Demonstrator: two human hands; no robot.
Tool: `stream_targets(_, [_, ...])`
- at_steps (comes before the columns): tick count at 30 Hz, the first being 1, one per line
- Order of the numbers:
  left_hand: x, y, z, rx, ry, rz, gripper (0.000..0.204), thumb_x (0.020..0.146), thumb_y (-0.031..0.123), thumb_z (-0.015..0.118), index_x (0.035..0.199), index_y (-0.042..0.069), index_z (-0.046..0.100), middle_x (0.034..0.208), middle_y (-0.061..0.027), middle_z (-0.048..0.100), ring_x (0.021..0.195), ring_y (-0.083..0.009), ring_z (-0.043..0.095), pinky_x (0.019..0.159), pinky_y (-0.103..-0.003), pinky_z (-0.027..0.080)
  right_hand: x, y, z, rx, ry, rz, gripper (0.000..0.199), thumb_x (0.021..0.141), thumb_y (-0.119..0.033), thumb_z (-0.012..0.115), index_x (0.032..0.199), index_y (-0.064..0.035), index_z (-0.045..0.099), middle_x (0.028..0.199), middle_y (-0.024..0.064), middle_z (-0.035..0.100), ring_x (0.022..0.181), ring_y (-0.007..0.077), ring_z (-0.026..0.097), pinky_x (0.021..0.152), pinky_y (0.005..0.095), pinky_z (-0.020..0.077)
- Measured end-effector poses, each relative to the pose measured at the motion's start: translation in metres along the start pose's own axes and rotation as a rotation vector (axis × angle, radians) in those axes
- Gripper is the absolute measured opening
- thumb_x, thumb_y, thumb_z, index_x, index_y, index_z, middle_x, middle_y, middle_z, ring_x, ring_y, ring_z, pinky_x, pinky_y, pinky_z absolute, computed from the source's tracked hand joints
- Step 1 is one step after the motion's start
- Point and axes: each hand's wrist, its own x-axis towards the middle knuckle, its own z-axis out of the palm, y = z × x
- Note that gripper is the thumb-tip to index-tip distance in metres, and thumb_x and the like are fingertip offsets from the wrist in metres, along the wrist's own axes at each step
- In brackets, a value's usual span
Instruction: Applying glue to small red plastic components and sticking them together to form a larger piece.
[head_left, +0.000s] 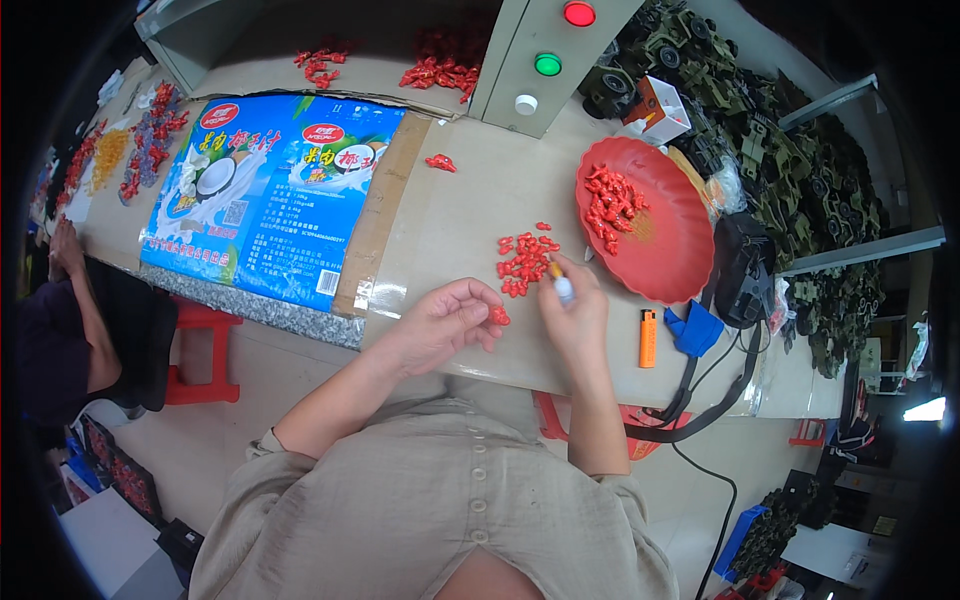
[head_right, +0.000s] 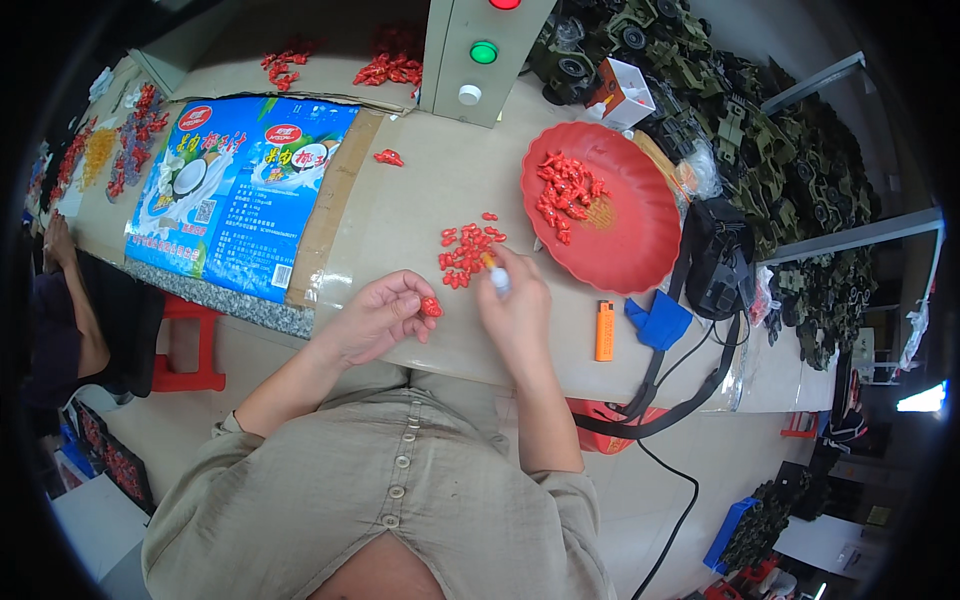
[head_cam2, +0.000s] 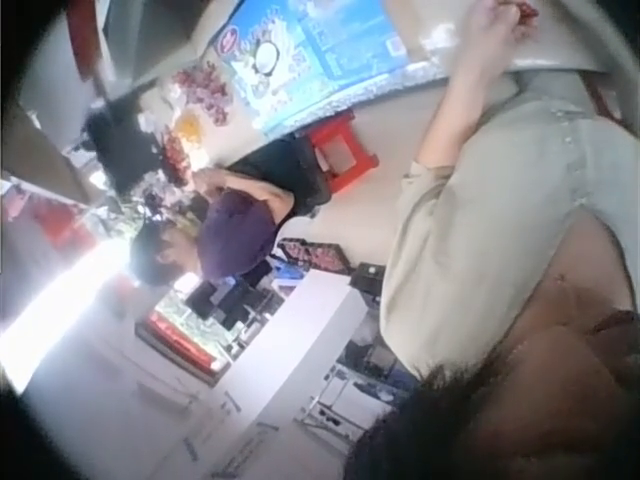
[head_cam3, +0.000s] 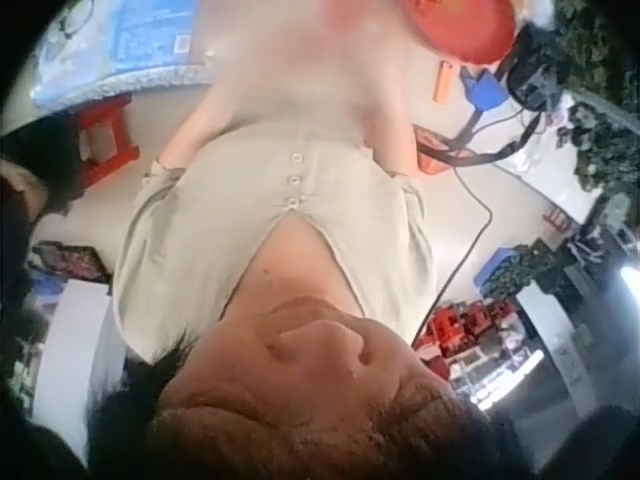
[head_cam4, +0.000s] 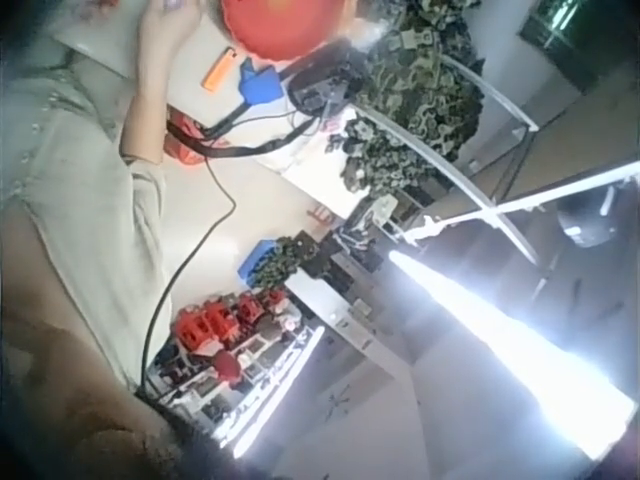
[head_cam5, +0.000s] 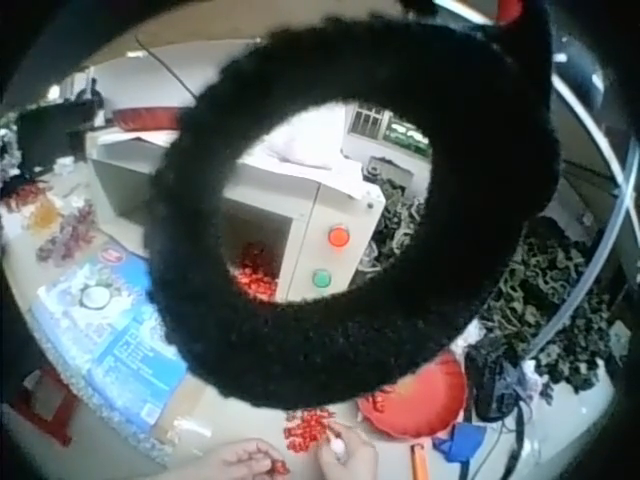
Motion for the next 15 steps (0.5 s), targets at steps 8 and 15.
stream_targets(8, [0.000, 0.001, -0.002, -0.014, -0.022, -0.021, 0.015, 0.088, 0.012, 0.042, 0.099, 0.004, 0.049, 0.088, -0.0042, 0.054, 0.074, -0.0099, 0.052, 0.063, -0.025, 0.045, -0.005, 0.010, -0.023, 0.180, -0.041, 0.219, 0.015, 0.070, -0.009, 0.060, 0.081, 0.0014, 0.060, 0.075, 0.0109, 0.057, 0.068, 0.0173, 0.056, 0.063, 0.0277, 0.0427])
stream_targets(15, [0.001, 0.000, -0.003, 0.006, 0.003, -0.040, 0.017, 0.088, 0.013, 0.042, 0.101, 0.003, 0.049, 0.087, -0.0035, 0.053, 0.072, -0.0088, 0.052, 0.061, -0.023, 0.046, 0.002, -0.004, -0.023, -0.046, -0.143, 0.052, 0.016, 0.070, -0.012, 0.060, 0.084, -0.0042, 0.061, 0.078, 0.0102, 0.056, 0.072, 0.0252, 0.056, 0.065, 0.0323, 0.0436])
